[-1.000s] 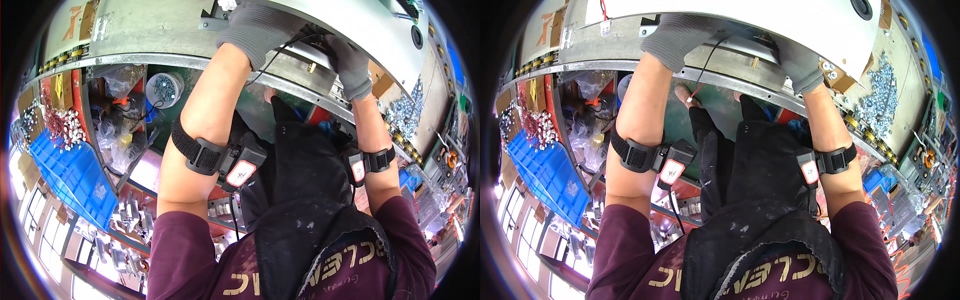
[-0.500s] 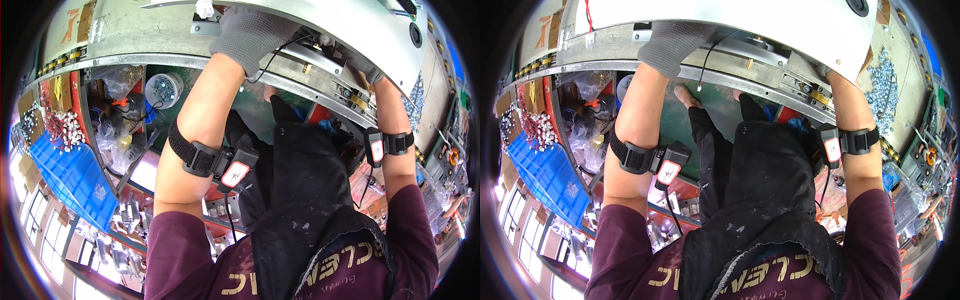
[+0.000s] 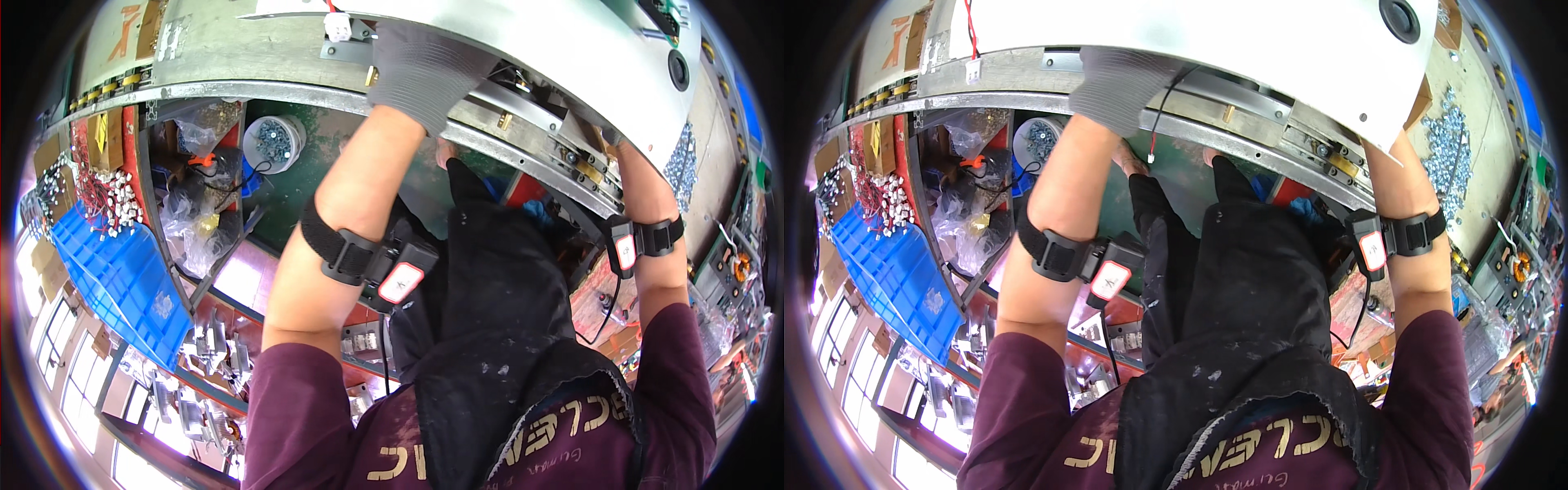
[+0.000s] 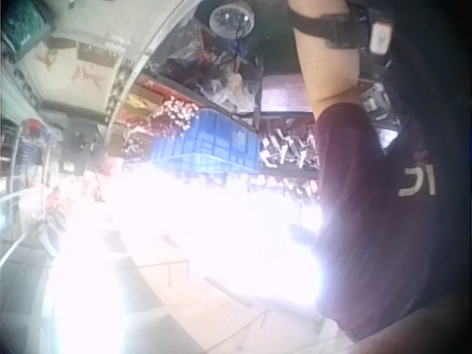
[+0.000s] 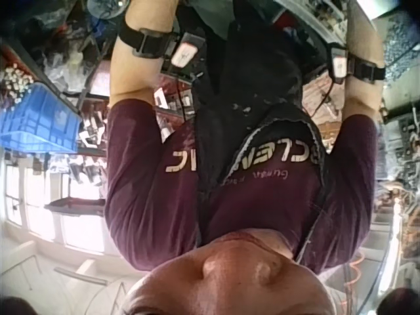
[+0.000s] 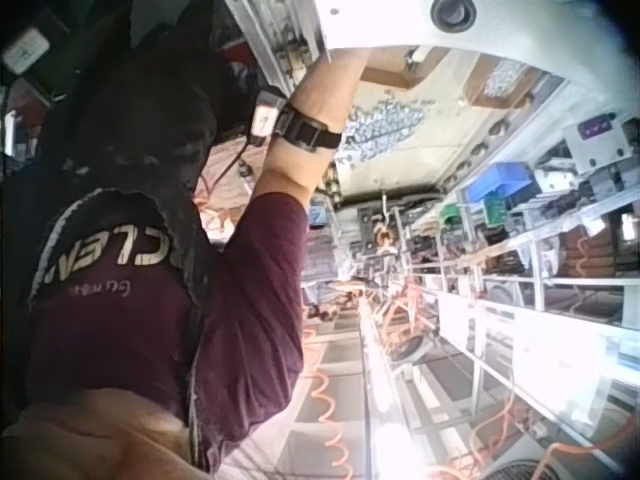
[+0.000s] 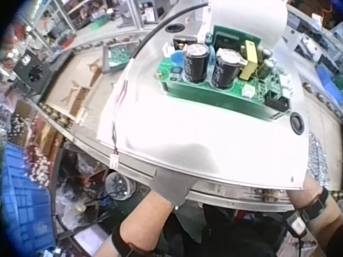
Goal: Assembling and wiring an industrial power inverter component on a factory line, including securing circuit boards and a cooling fan using a pneumatic screwdriver.
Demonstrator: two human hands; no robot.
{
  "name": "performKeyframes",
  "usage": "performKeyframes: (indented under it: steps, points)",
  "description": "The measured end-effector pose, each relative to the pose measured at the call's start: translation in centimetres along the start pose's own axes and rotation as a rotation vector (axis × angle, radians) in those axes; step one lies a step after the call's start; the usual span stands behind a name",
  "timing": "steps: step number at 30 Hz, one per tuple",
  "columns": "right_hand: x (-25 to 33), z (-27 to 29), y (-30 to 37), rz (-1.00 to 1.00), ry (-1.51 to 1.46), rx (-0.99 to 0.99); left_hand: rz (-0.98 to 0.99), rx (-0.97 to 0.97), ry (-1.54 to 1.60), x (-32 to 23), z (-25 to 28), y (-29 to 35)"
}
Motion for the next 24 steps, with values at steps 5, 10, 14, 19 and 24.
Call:
performKeyframes:
  steps: [5, 10, 14, 19, 24]
  points:
    - [-1.1, 1.1, 1.2, 0.074, 0.126, 0.000, 0.042, -0.012, -0.036, -3.2, -2.4, -1.1]
    - [-0.4, 0.2, 0.1, 0.134, 0.270, -0.008, 0.075, -0.031, -0.050, -3.4, -2.1, -1.1]
    - [0.2, -0.5, 1.1, 0.185, 0.375, -0.008, 0.109, -0.040, -0.068, -3.2, -2.3, -0.8]
    - [-1.3, 0.4, 0.9, 0.252, 0.503, -0.015, 0.146, -0.051, -0.095, -3.5, -2.2, -0.7]
    - [-0.6, 0.6, 2.2, 0.315, 0.641, -0.028, 0.175, -0.066, -0.115, -2.8, -2.0, -0.5]
Point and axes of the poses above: each hand's wrist, its own y-axis away from the middle knuckle, its own z-axis out of the back of the hand, x = y × z, the point moved 4 cm from there along -y, towards the middle knuckle, and after that the axes turned 4 degrees about x, right-handed, at the moved point
